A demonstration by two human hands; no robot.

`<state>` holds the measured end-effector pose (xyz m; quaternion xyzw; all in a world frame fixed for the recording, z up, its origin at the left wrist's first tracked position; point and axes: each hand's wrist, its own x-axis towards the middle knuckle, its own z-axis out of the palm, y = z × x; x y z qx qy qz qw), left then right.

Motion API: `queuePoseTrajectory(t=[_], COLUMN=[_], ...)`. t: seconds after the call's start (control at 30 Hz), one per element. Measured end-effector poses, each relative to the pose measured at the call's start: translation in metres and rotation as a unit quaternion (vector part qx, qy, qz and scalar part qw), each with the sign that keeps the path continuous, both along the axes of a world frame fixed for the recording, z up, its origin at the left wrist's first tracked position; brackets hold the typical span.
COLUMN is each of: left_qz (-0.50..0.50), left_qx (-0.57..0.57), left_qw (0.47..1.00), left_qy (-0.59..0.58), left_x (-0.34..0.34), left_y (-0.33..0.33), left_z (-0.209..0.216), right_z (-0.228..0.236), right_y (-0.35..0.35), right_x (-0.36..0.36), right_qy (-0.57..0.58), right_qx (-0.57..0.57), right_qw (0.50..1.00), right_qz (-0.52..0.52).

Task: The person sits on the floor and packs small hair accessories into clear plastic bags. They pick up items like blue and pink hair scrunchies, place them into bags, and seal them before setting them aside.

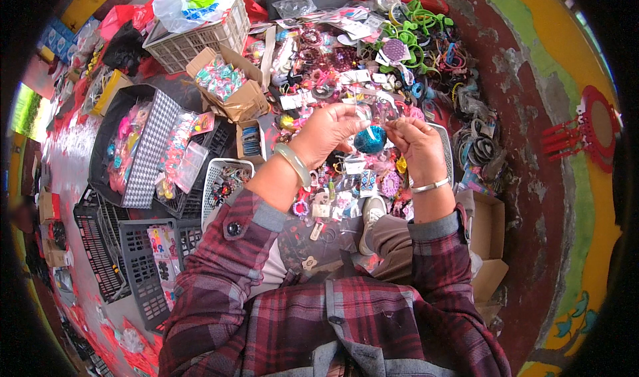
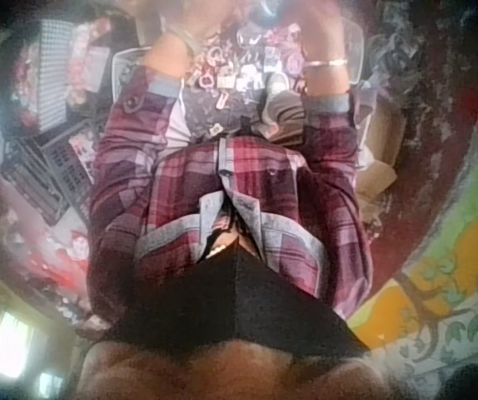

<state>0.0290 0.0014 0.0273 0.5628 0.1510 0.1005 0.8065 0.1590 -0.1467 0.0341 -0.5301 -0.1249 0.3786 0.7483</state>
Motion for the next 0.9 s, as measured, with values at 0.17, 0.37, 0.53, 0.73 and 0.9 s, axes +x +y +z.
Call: queuePoseTrajectory(t=[0.17,0.37,0.53,0.73,0.9], left_qz=[-0.028,-0.051,-0.036,-0.080,-0.090], left_qx=[-0.071,-0.009,-0.046,-0.050,-0.057], left_qw=[0.997,0.999,0.998,0.994,0.994], left_qy=[0.013,0.005,0.024,0.051,0.032], left_x=[0.002,0.003,0.001,0.002,0.003], left_y=[-0.003,-0.002,-0.005,0.000,0.000], left_z=[-0.012,-0.016,-0.005,-0.014,-0.021], right_z=[-0.003,0.001,0.000,0.001,0.008], right_y=[0.000,-0.003,-0.005,-0.006,-0.004], right_x=[0.000,0.001,0.004,0.009,0.005], right_qy=[0.005,-0.006,0.003,0.009,0.021], right_qx=[0.024,-0.040,-0.021,0.017,0.003], right_qw=[1.000,0.998,1.000,0.997,0.996], right_qz=[-0.020,0.043,0.001,-0.070,-0.092])
